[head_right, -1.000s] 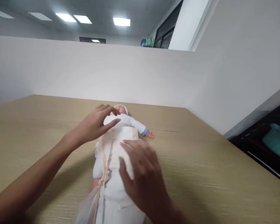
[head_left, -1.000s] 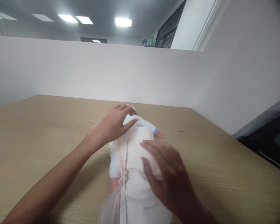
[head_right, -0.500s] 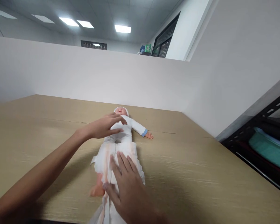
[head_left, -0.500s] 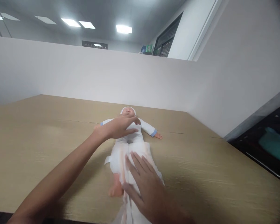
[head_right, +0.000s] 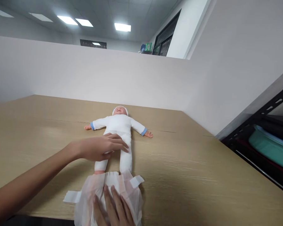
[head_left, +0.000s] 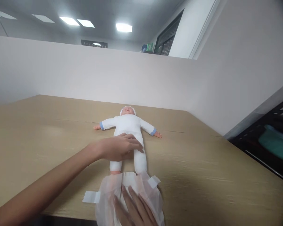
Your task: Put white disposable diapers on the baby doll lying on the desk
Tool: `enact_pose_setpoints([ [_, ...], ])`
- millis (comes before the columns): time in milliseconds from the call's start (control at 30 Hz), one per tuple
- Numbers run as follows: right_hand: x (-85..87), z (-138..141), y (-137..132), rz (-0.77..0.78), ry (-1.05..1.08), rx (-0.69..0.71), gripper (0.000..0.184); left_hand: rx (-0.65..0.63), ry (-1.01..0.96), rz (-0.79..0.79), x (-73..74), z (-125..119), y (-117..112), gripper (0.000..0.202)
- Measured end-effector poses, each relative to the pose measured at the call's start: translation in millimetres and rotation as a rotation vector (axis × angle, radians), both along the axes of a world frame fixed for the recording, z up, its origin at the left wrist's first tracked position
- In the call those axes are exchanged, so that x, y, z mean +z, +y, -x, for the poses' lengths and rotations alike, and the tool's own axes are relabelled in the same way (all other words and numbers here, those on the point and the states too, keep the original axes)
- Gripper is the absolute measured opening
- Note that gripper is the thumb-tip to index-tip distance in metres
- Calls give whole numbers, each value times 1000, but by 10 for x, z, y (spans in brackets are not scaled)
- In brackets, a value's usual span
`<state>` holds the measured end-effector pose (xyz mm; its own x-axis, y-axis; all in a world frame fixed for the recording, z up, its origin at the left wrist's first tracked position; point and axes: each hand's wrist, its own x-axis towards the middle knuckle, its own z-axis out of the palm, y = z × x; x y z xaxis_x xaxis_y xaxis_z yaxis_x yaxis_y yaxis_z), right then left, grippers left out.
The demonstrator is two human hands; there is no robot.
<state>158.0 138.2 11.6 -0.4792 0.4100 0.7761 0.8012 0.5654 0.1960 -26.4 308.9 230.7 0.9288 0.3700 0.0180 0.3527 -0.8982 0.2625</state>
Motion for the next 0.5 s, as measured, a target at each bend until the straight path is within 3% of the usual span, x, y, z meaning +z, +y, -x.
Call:
enact_pose_setpoints([
  [100, -135, 134, -52, 30, 31, -37, 49, -32, 74, -74, -41, 96, -116, 82],
  [300, -290, 372, 10, -129, 304, -112, 45, -68, 276, -229, -211, 277, -208, 118],
  [500, -234, 264, -20, -46, 169, -92, 41, -179, 227, -407, -415, 160, -220, 97],
])
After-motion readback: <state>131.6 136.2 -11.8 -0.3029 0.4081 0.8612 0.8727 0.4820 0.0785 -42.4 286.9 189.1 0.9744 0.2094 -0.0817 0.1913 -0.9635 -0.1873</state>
